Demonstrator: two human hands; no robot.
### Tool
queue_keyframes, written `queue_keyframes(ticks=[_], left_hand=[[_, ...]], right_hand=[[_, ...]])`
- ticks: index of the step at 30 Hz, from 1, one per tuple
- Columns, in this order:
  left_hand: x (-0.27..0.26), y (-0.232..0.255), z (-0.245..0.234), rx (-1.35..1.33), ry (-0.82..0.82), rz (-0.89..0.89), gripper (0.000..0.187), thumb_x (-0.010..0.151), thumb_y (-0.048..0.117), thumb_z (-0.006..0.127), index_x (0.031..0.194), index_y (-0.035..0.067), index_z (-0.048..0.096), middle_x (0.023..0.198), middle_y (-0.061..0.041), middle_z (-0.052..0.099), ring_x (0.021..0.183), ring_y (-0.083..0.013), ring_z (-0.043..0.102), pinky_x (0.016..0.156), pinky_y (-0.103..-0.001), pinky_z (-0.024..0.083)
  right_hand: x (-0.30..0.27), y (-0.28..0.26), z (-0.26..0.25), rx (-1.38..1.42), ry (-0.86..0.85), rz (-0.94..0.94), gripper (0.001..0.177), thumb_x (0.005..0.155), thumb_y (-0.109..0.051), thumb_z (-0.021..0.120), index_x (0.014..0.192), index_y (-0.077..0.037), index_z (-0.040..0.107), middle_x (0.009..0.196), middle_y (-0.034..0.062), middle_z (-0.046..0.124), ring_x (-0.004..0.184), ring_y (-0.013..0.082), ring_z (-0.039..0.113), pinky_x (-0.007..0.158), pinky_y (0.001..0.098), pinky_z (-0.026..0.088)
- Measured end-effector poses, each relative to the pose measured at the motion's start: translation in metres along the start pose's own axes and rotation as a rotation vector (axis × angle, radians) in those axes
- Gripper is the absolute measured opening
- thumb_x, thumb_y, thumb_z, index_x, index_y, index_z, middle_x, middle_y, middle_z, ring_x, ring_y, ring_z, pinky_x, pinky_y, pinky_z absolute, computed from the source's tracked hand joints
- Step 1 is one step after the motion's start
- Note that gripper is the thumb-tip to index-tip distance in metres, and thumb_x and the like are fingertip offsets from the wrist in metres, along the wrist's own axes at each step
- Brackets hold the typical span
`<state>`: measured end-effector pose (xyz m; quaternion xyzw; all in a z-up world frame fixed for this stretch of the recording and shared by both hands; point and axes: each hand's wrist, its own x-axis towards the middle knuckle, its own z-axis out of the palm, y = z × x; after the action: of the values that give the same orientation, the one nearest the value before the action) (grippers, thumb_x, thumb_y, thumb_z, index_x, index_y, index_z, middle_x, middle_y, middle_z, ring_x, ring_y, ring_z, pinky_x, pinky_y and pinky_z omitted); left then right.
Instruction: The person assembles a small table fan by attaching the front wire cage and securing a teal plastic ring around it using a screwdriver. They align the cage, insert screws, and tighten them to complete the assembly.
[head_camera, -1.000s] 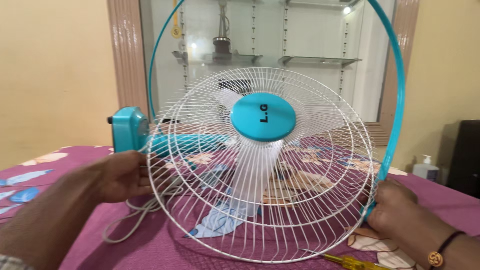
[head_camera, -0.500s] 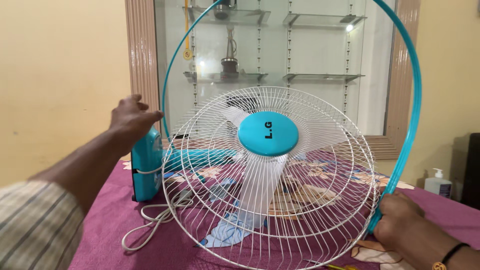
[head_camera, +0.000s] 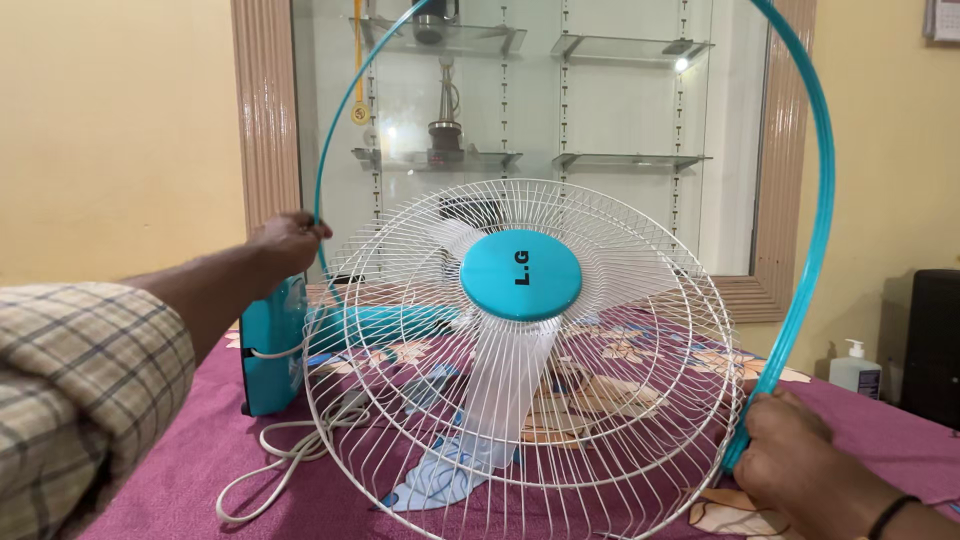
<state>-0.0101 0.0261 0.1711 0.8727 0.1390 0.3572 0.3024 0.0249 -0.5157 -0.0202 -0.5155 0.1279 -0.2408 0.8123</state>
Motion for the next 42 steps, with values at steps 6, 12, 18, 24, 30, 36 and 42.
queue_keyframes(ticks=[6, 12, 18, 24, 30, 36, 42], left_hand=[[-0.036, 0.037, -0.028, -0.285, 0.172, 0.341, 0.033, 0.113, 0.037, 0.04, 0.133, 0.019, 0.059, 0.113, -0.006, 0.074, 0.092, -0.0156, 0.069, 0.08, -0.042, 0.056], [-0.043, 0.086, -0.078, -0.208, 0.41, 0.517, 0.035, 0.115, 0.035, 0.045, 0.141, 0.022, 0.065, 0.087, -0.013, 0.066, 0.069, -0.0122, 0.057, 0.059, -0.034, 0.047], [-0.043, 0.095, -0.103, -0.129, 0.131, 0.198, 0.037, 0.108, 0.024, 0.047, 0.145, 0.025, 0.05, 0.083, -0.006, 0.069, 0.057, -0.0122, 0.056, 0.047, -0.031, 0.049], [-0.061, 0.028, -0.077, -0.18, 0.006, -0.16, 0.034, 0.106, 0.01, 0.049, 0.112, -0.014, 0.073, 0.088, -0.023, 0.068, 0.059, -0.0196, 0.054, 0.047, -0.034, 0.043], [-0.127, -0.02, -0.041, -0.347, 0.054, -0.174, 0.026, 0.101, 0.016, 0.06, 0.113, -0.005, 0.07, 0.093, -0.018, 0.073, 0.07, -0.025, 0.07, 0.058, -0.037, 0.056], [-0.186, -0.032, -0.005, -0.458, 0.132, -0.25, 0.03, 0.106, 0.022, 0.053, 0.118, -0.003, 0.065, 0.101, -0.016, 0.072, 0.08, -0.0222, 0.073, 0.062, -0.034, 0.063], [-0.204, -0.03, 0.032, -0.991, -0.019, -0.342, 0.031, 0.11, 0.023, 0.045, 0.125, -0.002, 0.055, 0.103, -0.016, 0.063, 0.077, -0.0255, 0.063, 0.061, -0.043, 0.058]], right_hand=[[0.006, 0.008, 0.001, -0.017, 0.082, -0.138, 0.024, 0.105, -0.004, 0.046, 0.112, -0.004, 0.069, 0.099, 0.0095, 0.07, 0.081, 0.017, 0.066, 0.064, 0.0348, 0.053], [0.001, 0.01, 0.001, -0.014, 0.156, -0.168, 0.022, 0.104, -0.004, 0.049, 0.112, -0.005, 0.069, 0.099, 0.0108, 0.071, 0.081, 0.0183, 0.066, 0.063, 0.0356, 0.051], [-0.007, 0.006, -0.002, -0.079, 0.101, -0.156, 0.026, 0.103, -0.001, 0.046, 0.121, -0.003, 0.066, 0.09, 0.0106, 0.067, 0.069, 0.0196, 0.059, 0.055, 0.0375, 0.045], [-0.016, -0.006, -0.002, -0.051, -0.071, -0.213, 0.028, 0.107, -0.005, 0.044, 0.13, -0.002, 0.059, 0.077, 0.0073, 0.051, 0.056, 0.0168, 0.042, 0.046, 0.0357, 0.032], [-0.031, -0.03, -0.007, -0.129, -0.094, -0.107, 0.025, 0.11, -0.015, 0.047, 0.134, -0.014, 0.055, 0.086, 0.0071, 0.053, 0.064, 0.0158, 0.045, 0.049, 0.0339, 0.033], [-0.033, -0.036, -0.014, -0.088, -0.111, 0.005, 0.02, 0.102, 0.003, 0.044, 0.122, 0.0, 0.049, 0.092, 0.0139, 0.058, 0.068, 0.022, 0.055, 0.06, 0.0371, 0.051], [-0.011, -0.035, -0.019, -0.103, -0.131, 0.048, 0.016, 0.101, 0.002, 0.038, 0.106, 0.008, 0.052, 0.09, 0.0161, 0.059, 0.067, 0.02, 0.054, 0.059, 0.0347, 0.048]])
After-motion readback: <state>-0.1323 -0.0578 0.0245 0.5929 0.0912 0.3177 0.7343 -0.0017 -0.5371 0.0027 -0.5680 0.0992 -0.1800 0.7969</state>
